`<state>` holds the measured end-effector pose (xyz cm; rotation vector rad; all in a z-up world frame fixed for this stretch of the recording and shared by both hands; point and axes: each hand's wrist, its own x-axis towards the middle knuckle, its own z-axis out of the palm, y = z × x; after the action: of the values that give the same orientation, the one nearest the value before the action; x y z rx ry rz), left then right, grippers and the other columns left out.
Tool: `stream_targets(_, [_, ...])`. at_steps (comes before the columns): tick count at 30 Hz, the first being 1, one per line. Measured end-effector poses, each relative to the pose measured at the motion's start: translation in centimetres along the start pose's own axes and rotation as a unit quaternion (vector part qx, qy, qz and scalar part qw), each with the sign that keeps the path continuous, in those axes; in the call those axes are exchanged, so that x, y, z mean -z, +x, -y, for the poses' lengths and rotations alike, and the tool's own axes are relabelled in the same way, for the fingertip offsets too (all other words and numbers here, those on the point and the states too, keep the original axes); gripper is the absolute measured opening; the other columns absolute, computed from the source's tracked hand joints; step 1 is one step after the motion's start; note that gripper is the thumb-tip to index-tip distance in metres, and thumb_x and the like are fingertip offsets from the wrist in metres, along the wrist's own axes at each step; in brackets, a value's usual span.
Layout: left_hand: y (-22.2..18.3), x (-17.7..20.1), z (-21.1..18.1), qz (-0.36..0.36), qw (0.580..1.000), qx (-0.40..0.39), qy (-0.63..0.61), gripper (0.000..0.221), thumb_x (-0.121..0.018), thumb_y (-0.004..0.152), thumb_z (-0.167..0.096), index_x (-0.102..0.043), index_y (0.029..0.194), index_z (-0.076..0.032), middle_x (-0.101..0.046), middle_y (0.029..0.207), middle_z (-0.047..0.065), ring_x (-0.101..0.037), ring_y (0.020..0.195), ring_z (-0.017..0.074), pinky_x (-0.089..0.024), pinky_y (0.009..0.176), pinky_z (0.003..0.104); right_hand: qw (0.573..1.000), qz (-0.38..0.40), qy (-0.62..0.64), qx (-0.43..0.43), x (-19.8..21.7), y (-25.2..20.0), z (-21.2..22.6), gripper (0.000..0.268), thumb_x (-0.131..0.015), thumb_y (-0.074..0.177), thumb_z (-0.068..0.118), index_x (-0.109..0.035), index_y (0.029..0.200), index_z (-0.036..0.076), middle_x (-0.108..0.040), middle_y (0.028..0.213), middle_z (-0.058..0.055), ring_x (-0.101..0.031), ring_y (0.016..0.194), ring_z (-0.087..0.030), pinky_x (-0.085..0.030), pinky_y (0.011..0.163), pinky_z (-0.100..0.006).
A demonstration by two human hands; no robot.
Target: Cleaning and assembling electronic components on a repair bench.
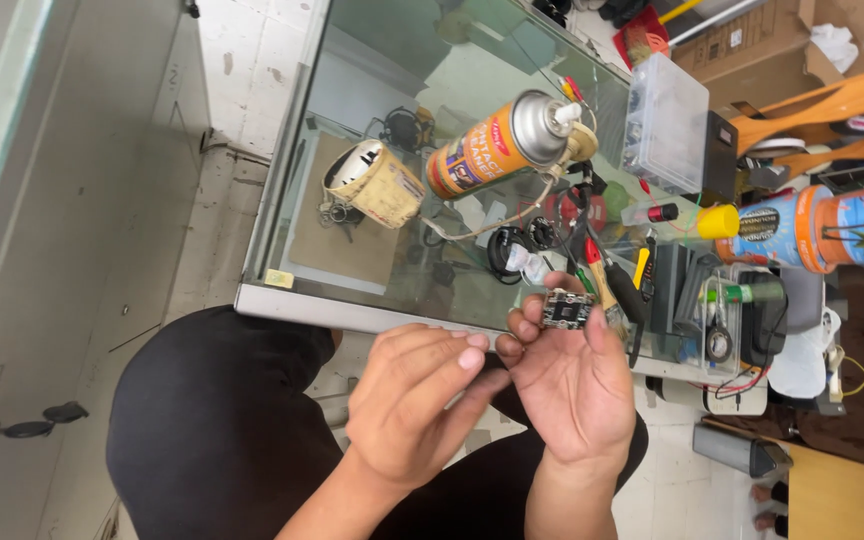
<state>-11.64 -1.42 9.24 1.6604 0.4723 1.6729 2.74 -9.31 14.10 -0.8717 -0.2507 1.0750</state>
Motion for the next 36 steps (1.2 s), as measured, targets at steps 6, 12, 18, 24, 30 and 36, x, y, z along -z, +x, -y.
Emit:
stream_targets(6, [0.6, -0.3, -0.3, -0.009, 0.998, 0.061, -0.018, 0.014, -0.072, 0.095, -0.004, -0.065, 0.107, -0.005, -0.075, 0.092, 0.009, -0.07, 0.077, 0.0213, -0.06, 0.081, 0.038, 0.994, -0.005, 0.096, -0.051, 0.2, -0.9, -0.1, 0.044, -0.065, 0.103, 0.02, -0.048, 0.137, -0.002, -0.059, 0.111, -0.02, -0.053, 0.098, -0.025, -0.049, 0.092, -0.034])
stream_targets(12, [0.8, -0.4, -0.3, 0.091, 0.99, 0.101, 0.022, 0.048, -0.077, 0.096, -0.04, -0.064, 0.13, -0.009, -0.067, 0.115, 0.009, -0.067, 0.102, 0.0237, -0.05, 0.094, 0.037, 0.988, -0.004, 0.106, -0.108, 0.4, -2.7, -0.6, 0.05, -0.063, 0.104, 0.02, -0.044, 0.146, -0.001, -0.061, 0.118, -0.02, -0.056, 0.104, -0.027, -0.05, 0.094, -0.032])
stream_targets(18, [0.7, -0.9, -0.1, 0.126, 0.985, 0.114, 0.001, 0.043, -0.079, 0.096, -0.036, -0.065, 0.129, -0.011, -0.068, 0.119, 0.006, -0.061, 0.102, 0.0257, -0.05, 0.096, 0.037, 0.979, -0.025, 0.172, -0.11, 1.4, -3.8, -1.0, 0.042, -0.06, 0.106, 0.013, -0.049, 0.144, 0.001, -0.058, 0.134, -0.021, -0.057, 0.122, -0.03, -0.049, 0.106, -0.033])
stream_targets(24, [1.0, -0.8, 0.0, 0.132, 0.985, 0.11, 0.015, 0.037, -0.073, 0.099, -0.039, -0.068, 0.125, -0.014, -0.068, 0.12, 0.004, -0.061, 0.103, 0.0275, -0.052, 0.095, 0.04, 0.979, -0.036, 0.177, -0.096, 1.6, -3.9, -1.3, 0.039, -0.059, 0.106, 0.013, -0.051, 0.141, -0.001, -0.06, 0.131, -0.02, -0.057, 0.123, -0.031, -0.05, 0.105, -0.034])
stream_targets(30, [0.9, -0.8, 0.1, 0.13, 0.985, 0.109, 0.011, 0.036, -0.072, 0.099, -0.038, -0.068, 0.126, -0.014, -0.068, 0.12, 0.005, -0.061, 0.103, 0.0282, -0.052, 0.097, 0.042, 0.983, -0.03, 0.152, -0.097, 1.8, -3.8, -1.3, 0.04, -0.058, 0.107, 0.017, -0.051, 0.143, 0.0, -0.06, 0.125, -0.023, -0.058, 0.114, -0.033, -0.048, 0.104, -0.037])
stream_targets(36, [1.1, -0.7, 0.0, 0.128, 0.987, 0.098, 0.007, 0.035, -0.071, 0.1, -0.037, -0.068, 0.126, -0.013, -0.069, 0.122, 0.006, -0.062, 0.104, 0.0259, -0.052, 0.097, 0.042, 0.986, -0.027, 0.134, -0.093, 1.6, -3.8, -1.3, 0.04, -0.06, 0.105, 0.017, -0.051, 0.141, 0.0, -0.06, 0.12, -0.023, -0.058, 0.108, -0.033, -0.048, 0.102, -0.037])
